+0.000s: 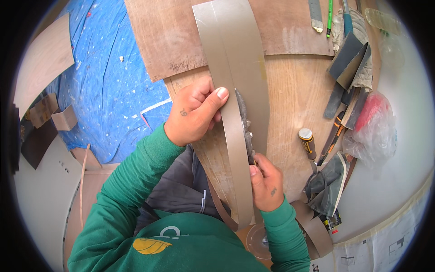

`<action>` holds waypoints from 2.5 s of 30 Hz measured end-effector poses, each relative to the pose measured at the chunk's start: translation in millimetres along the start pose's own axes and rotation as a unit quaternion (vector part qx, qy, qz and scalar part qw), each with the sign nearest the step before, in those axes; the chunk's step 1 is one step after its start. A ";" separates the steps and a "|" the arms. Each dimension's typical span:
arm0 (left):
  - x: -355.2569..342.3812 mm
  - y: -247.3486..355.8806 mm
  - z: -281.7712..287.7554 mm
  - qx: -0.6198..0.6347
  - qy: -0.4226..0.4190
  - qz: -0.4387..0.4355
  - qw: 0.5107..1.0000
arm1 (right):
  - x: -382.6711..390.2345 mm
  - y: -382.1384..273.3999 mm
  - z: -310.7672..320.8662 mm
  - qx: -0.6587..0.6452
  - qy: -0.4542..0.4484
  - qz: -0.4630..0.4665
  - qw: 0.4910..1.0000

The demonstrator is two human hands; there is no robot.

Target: The person uses tin snips to cut a long strip of flexible material on a workbench. They reposition the strip and continue cutting along its length, then place the cut piece on the table.

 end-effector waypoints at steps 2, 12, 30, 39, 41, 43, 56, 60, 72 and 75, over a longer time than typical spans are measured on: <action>0.5 2.7 -1.1 0.007 0.001 0.002 1.000 | -0.2 -1.4 -0.3 0.011 0.009 0.015 1.000; 0.8 0.5 0.0 0.000 -0.014 0.017 1.000 | -1.9 5.2 1.9 0.017 -0.010 -0.017 1.000; -0.6 -5.8 -1.7 -0.006 0.028 -0.028 0.999 | 5.6 2.2 4.5 0.017 -0.015 -0.027 0.999; -2.0 -8.6 0.6 0.014 0.006 -0.029 0.999 | -1.9 -6.6 -1.3 0.016 -0.024 -0.021 0.999; -1.2 -4.3 -0.2 0.023 0.007 -0.025 0.999 | -2.6 -6.1 0.8 0.021 -0.031 -0.018 0.999; -1.2 -4.1 0.0 0.021 0.006 -0.026 0.999 | -3.4 -5.3 2.2 0.027 -0.037 -0.018 0.999; 0.1 -3.5 0.5 0.024 -0.005 -0.004 1.000 | -6.2 -10.1 6.3 0.010 -0.021 0.005 1.000; 0.9 0.3 0.1 0.032 -0.008 0.013 0.999 | -10.4 -8.9 6.9 0.010 -0.028 0.001 1.000; 0.5 0.0 1.4 0.027 -0.012 0.026 0.999 | -6.4 -2.1 10.7 -0.004 -0.015 -0.019 1.000; 1.1 8.9 -0.9 0.087 0.017 0.029 0.996 | -0.8 0.4 11.4 -0.013 -0.021 -0.038 0.999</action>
Point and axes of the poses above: each hand's wrist, its own x-axis away from the middle knuckle, its own z-axis out of the back of the hand, y = z × x, the point moved 1 cm from there along -x, towards the middle knuckle, and after that the axes turned 2 degrees about z, right-handed, at the moved point
